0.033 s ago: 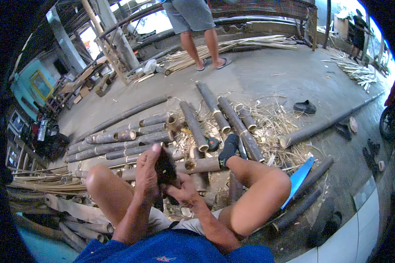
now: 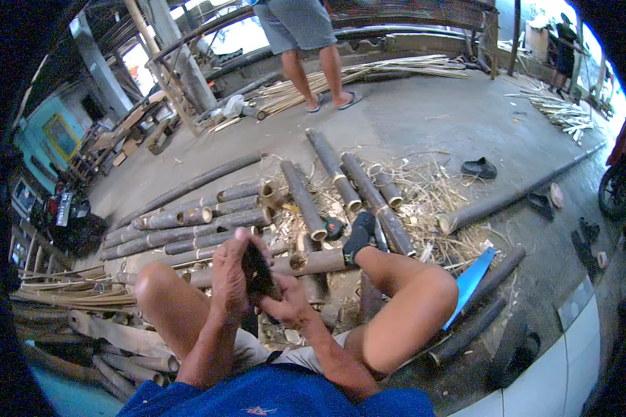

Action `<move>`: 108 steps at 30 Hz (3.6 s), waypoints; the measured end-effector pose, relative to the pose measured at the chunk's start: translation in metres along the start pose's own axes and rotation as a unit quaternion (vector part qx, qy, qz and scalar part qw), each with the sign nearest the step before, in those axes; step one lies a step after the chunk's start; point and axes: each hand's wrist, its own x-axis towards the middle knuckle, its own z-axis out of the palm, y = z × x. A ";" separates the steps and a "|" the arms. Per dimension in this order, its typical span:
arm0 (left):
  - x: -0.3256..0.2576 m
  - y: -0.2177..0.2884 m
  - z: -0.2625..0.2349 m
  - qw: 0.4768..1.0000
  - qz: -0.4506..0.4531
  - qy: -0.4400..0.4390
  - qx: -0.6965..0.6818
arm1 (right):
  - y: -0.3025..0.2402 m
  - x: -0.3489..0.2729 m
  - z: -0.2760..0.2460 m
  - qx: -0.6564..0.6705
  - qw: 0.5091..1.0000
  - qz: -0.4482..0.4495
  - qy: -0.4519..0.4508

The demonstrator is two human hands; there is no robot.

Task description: The person sits on the floor and uses a curved knife to scrape and smooth the interior of a bamboo segment. They repeatedly rotate the piece, remove shavings, and inspect the opening while other bamboo pieces lie nearby.

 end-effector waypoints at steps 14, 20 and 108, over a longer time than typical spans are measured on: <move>0.008 -0.003 0.000 0.987 0.111 -0.114 -0.012 | 0.043 0.020 0.001 -0.078 0.986 -0.147 0.023; 0.013 0.009 -0.041 0.978 0.082 -0.179 0.063 | 0.010 0.014 -0.009 -0.136 0.948 -0.231 0.173; 0.217 -0.258 -0.189 0.745 0.052 -0.180 0.641 | 0.111 0.098 -0.355 -0.766 0.403 0.489 0.107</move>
